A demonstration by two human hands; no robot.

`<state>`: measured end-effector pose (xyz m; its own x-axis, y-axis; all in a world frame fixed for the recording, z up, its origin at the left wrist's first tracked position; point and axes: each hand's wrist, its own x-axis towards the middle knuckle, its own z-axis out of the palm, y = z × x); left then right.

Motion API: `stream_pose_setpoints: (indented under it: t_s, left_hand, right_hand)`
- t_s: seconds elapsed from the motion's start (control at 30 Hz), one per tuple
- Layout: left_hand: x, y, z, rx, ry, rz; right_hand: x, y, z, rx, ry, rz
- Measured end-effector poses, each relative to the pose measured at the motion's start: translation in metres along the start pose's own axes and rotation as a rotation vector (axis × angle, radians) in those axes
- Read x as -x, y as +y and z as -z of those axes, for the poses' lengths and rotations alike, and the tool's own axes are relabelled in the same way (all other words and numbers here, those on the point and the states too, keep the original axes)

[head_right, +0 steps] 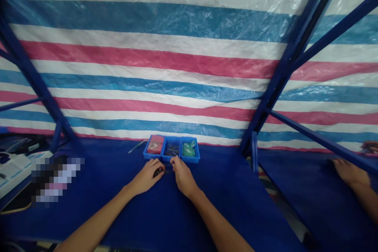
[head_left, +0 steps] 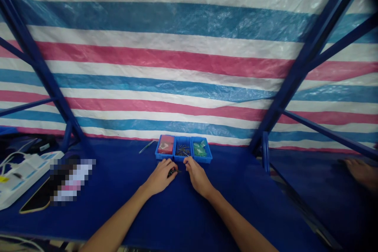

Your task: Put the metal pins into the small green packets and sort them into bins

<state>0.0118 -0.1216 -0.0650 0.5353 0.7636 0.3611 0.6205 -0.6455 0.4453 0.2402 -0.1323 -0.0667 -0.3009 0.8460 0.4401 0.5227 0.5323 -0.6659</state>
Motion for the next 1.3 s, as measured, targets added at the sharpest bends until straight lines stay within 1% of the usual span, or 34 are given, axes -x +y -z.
stream_pose_setpoints:
  t_s: [0.1, 0.17, 0.23, 0.37, 0.57, 0.7, 0.83, 0.9, 1.0, 1.07, 1.3]
  left_hand:
    - [0.000, -0.001, 0.000, -0.002, -0.003, -0.007]
    - [-0.001, -0.001, 0.000, 0.001, -0.005, -0.010]
    - [-0.001, -0.002, 0.000, 0.004, -0.008, -0.008]
    - [-0.001, -0.002, 0.000, 0.010, 0.000, -0.024]
    - [0.000, -0.003, 0.000, 0.011, -0.002, -0.025]
    - [0.000, -0.002, 0.001, 0.005, -0.005, -0.018]
    - [0.000, -0.001, 0.002, -0.002, 0.001, -0.022]
    - [0.000, -0.001, 0.002, 0.003, 0.000, -0.022]
    - [0.000, -0.002, 0.001, 0.017, 0.001, -0.018]
    - [0.000, -0.002, 0.001, 0.023, 0.001, -0.012]
    - [-0.001, 0.000, 0.002, 0.019, -0.010, 0.005]
  right_hand:
    - [0.000, -0.004, 0.003, -0.032, -0.012, 0.042]
    - [0.000, -0.006, 0.003, -0.059, -0.025, 0.043]
    - [-0.001, -0.006, 0.002, -0.099, -0.003, 0.033]
    - [-0.003, -0.002, 0.000, -0.152, 0.071, -0.020]
    - [-0.004, -0.002, 0.002, -0.178, 0.049, -0.073]
    - [-0.004, -0.003, 0.001, -0.164, 0.099, -0.106]
    - [-0.004, 0.002, -0.002, -0.257, 0.122, -0.162]
    - [-0.004, 0.005, -0.002, -0.276, 0.154, -0.189]
    - [-0.005, 0.006, -0.002, -0.263, 0.200, -0.229]
    - [-0.006, 0.004, -0.001, -0.246, 0.201, -0.241]
    - [-0.005, -0.001, 0.004, -0.090, 0.197, -0.152]
